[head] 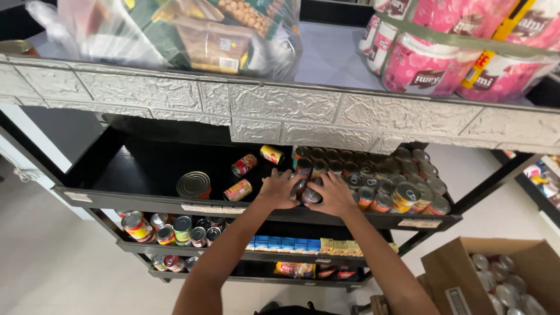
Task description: The person is removing canned goods from a shelf and placing them into a cardboard box.
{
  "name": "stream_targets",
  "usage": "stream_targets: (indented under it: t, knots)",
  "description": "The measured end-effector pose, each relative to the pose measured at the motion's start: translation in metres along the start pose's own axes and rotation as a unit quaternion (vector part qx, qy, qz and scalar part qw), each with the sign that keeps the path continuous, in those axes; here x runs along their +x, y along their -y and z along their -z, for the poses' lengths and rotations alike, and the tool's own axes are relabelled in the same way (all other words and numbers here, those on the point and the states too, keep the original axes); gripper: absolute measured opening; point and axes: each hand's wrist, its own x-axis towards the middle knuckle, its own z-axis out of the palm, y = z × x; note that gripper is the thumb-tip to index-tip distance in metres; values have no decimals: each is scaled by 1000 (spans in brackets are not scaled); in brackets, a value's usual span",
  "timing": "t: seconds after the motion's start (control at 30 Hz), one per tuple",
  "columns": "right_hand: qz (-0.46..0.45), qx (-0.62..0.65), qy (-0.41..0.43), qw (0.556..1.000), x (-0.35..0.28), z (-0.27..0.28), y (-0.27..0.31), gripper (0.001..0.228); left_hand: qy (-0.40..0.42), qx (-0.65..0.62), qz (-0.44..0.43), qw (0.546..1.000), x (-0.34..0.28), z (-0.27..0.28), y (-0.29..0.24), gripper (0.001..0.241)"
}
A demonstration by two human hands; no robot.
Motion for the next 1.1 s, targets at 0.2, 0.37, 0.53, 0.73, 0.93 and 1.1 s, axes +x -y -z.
stream_targets:
  t: [0.2,0.37,0.53,0.73,0.93,1.1]
  knots:
    - [-145,-45,67,986,15,-26,29,83,-41,47,46,997,-17,1,1,89]
    - [-161,-48,70,983,15,-3,40,81,-40,36,93,994,15,-38,20,98]
    - [-101,-61,-1,993,8,-12,36,78,-88,-4,21,996,2,-14,29,87]
    - [-79,-60,-30,995,9,-13,33,76,-124,-44,-103,986,-2,-13,40,91]
    - [4,-54,-100,993,13,-17,24,75,-96,-5,-47,994,20,-34,33,84]
    - [65,-38,-107,991,22,-15,19,69,-78,19,-12,997,24,-35,33,77]
